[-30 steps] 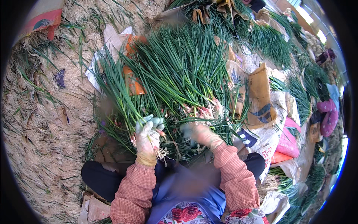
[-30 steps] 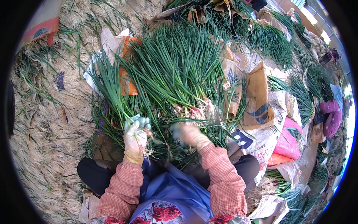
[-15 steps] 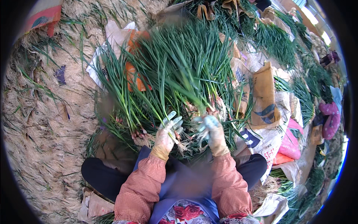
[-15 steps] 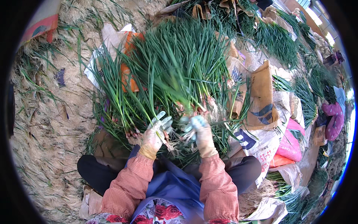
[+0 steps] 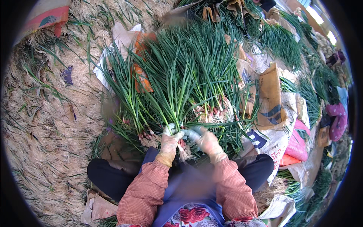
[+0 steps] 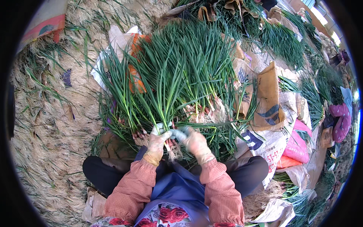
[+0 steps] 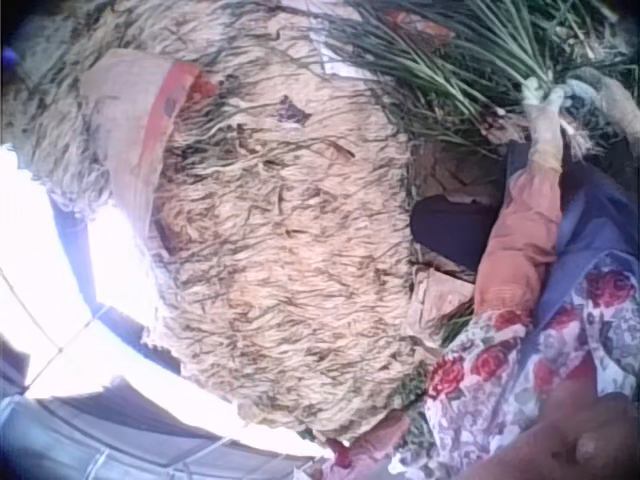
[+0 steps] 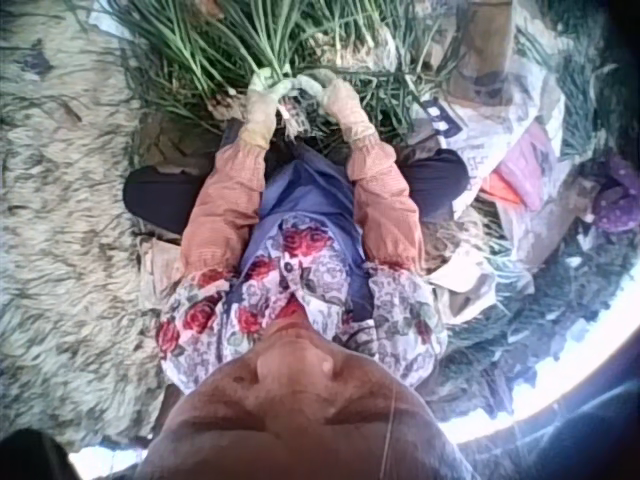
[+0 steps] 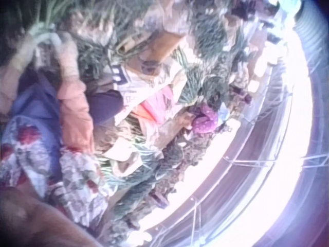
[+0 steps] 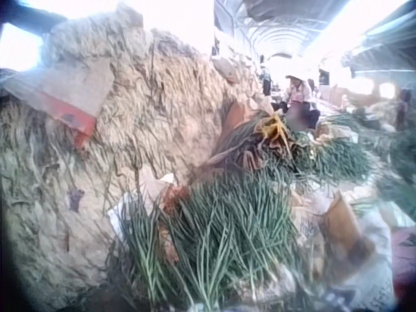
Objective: The person sits on the ground and bundles green onions by hand, gathering them into bunches and securing them with rubber bands. The person places the finished bundles on a nearby pile.
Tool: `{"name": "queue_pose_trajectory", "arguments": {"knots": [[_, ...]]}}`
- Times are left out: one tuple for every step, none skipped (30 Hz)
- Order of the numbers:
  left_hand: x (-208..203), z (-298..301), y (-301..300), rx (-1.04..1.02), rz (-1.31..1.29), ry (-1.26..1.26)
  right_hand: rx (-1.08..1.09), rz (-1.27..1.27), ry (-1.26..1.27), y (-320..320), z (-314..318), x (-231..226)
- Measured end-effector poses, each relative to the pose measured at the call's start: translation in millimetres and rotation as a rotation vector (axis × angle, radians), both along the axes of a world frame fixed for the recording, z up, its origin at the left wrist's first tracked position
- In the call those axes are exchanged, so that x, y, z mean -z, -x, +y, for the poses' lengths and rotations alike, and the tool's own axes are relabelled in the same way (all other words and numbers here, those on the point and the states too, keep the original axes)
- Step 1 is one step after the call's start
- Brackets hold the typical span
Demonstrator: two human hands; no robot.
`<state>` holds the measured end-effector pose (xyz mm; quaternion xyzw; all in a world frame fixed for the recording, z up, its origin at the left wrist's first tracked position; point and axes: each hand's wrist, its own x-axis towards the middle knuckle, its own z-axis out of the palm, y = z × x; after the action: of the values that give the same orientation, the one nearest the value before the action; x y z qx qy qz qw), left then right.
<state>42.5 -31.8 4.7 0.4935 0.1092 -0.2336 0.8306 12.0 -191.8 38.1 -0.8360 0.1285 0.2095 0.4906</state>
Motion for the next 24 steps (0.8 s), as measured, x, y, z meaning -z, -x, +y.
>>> {"name": "queue_pose_trajectory", "arguments": {"knots": [[-0.9, 0.7, 3.0, 0.048, -0.01, 0.023, 0.167, 0.021, -0.202, -9.3, -4.6, -1.1], [9.2, 0.7, 8.0, 0.086, 0.094, 0.122, 0.141, 0.016, -0.258, -21.1, -7.5, -5.7], [6.1, -8.9, 13.1, 0.116, 0.12, 0.093, 0.227, -0.02, -0.288, -26.0, -7.3, 23.9], [7.2, -12.5, 16.7, 0.114, 0.156, 0.058, 0.304, -0.061, -0.326, -32.2, -4.5, 54.9], [13.7, -3.8, 19.3, 0.085, 0.187, 0.001, 0.302, 0.001, -0.407, -44.0, 10.6, 49.8], [22.3, -4.3, 20.9, 0.003, -0.019, -0.14, 0.348, -0.026, -0.384, -45.9, 19.4, 46.2], [29.3, 1.8, 21.4, 0.013, 0.038, -0.243, 0.338, 0.064, -0.362, -41.4, 22.1, 40.1], [36.3, 5.1, 23.0, 0.005, 0.064, -0.229, 0.369, 0.135, -0.447, -37.4, 22.8, 32.2], [28.5, 2.6, 23.8, 0.003, 0.095, -0.21, 0.407, 0.211, -0.527, -32.1, 21.9, 25.7], [29.0, -0.3, 25.1, -0.005, 0.106, -0.205, 0.55, 0.064, -0.646, -25.1, 27.9, 31.9], [29.7, -3.8, 26.7, -0.013, 0.118, -0.202, 0.693, -0.087, -0.761, -17.9, 36.6, 41.4], [29.1, -5.7, 28.1, -0.022, 0.127, -0.197, 0.778, -0.181, -0.893, -15.2, 42.9, 44.4], [34.6, -7.3, 29.5, -0.035, 0.122, -0.209, 0.805, -0.222, -0.935, -12.6, 46.7, 43.2], [45.0, -8.3, 30.9, -0.049, 0.116, -0.222, 0.795, -0.258, -1.048, -14.3, 50.1, 47.8], [52.5, -8.3, 32.0, -0.066, 0.112, -0.237, 0.781, -0.29, -1.164, -17.2, 52.8, 54.7], [16.5, -12.0, 31.8, -0.06, 0.193, -0.216, 0.861, -0.186, -1.294, -17.6, 51.0, 48.1], [13.2, -16.4, 34.8, -0.093, 0.211, -0.126, 0.945, -0.121, -1.506, -20.8, 48.2, 41.0], [7.9, -22.4, 37.3, -0.126, 0.224, -0.03, 0.949, -0.175, -1.564, -23.3, 39.0, 40.9], [3.7, -25.0, 39.4, -0.165, 0.236, 0.057, 0.952, -0.22, -1.63, -26.8, 32.7, 41.6], [-1.4, -27.3, 37.7, -0.156, 0.244, 0.033, 1.093, -0.188, -1.69, -34.1, 31.9, 43.0], [-4.3, -30.6, 32.8, -0.215, 0.257, 0.021, 1.08, -0.238, -1.687, -38.6, 31.2, 38.1], [-11.4, -32.7, 26.6, -0.254, 0.245, 0.067, 1.188, -0.27, -1.605, -43.8, 26.7, 33.3], [-16.7, -33.4, 23.0, -0.294, 0.234, 0.113, 1.292, -0.3, -1.519, -49.1, 20.7, 29.0], [-3.3, -19.4, 22.1, -0.29, 0.17, 0.182, 1.32, -0.445, -1.504, -51.8, 2.2, 20.7]]}}
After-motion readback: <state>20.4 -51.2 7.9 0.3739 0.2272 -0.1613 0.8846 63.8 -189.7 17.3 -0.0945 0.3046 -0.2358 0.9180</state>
